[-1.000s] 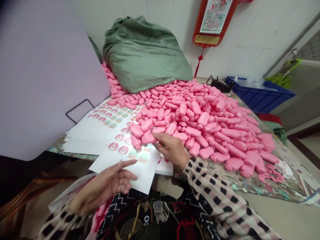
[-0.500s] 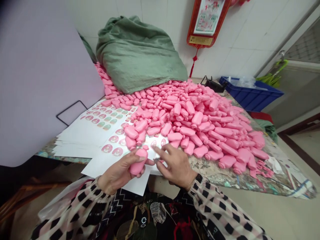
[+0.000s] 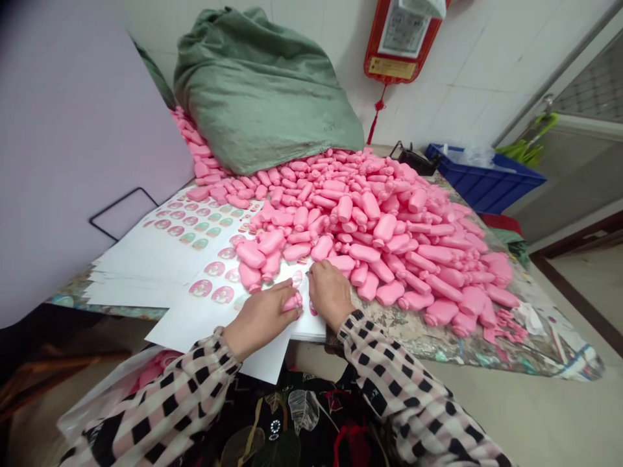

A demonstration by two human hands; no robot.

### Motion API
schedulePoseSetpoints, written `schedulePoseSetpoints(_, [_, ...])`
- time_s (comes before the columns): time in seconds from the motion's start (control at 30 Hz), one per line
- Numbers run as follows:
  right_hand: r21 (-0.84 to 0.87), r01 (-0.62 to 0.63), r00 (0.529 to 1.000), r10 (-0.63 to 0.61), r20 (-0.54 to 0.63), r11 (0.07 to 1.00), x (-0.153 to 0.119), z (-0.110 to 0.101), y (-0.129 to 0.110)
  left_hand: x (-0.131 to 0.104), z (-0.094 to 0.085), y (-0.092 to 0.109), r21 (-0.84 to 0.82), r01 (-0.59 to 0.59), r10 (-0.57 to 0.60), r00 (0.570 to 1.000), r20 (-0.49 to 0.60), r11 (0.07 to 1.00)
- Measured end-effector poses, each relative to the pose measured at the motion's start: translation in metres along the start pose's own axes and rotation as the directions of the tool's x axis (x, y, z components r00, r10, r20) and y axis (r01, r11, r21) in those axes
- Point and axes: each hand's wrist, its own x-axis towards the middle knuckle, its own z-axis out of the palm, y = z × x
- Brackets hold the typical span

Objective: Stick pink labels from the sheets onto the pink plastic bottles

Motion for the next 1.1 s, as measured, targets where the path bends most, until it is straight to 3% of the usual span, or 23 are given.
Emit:
schedulePoseSetpoints(0.1, [-0.028,0.015,1.000,-0.014,0.021,0.999,0.0040,0.0019,0.0006,0.0017,0.0035,-0.0024,0.058,0.003,-0.006,0.999,0.044,0.998])
schedulePoseSetpoints(0.37, [-0.017,0.050,0.997,-0.049,0.054,0.999,0.0065,0.0018,0.0053,-0.0029,0.0073,0.0015,0.182,0.024,-0.031,0.999,0.037,0.983])
schedulePoseSetpoints(0.63, [0.082,0.048,0.996,-0.054,0.075,0.995,0.0082,-0.0002,0.0088,-0.0021,0.0040,0.0039,0.195,0.026,-0.043,0.996,0.084,0.980])
schedulePoseSetpoints(1.1, [0.299,-0.109,0.990,0.077,0.115,0.948,0.0021,0.0035,0.0037,0.0005,0.0003,0.0023,0.161,0.007,-0.027,0.992,0.126,0.987])
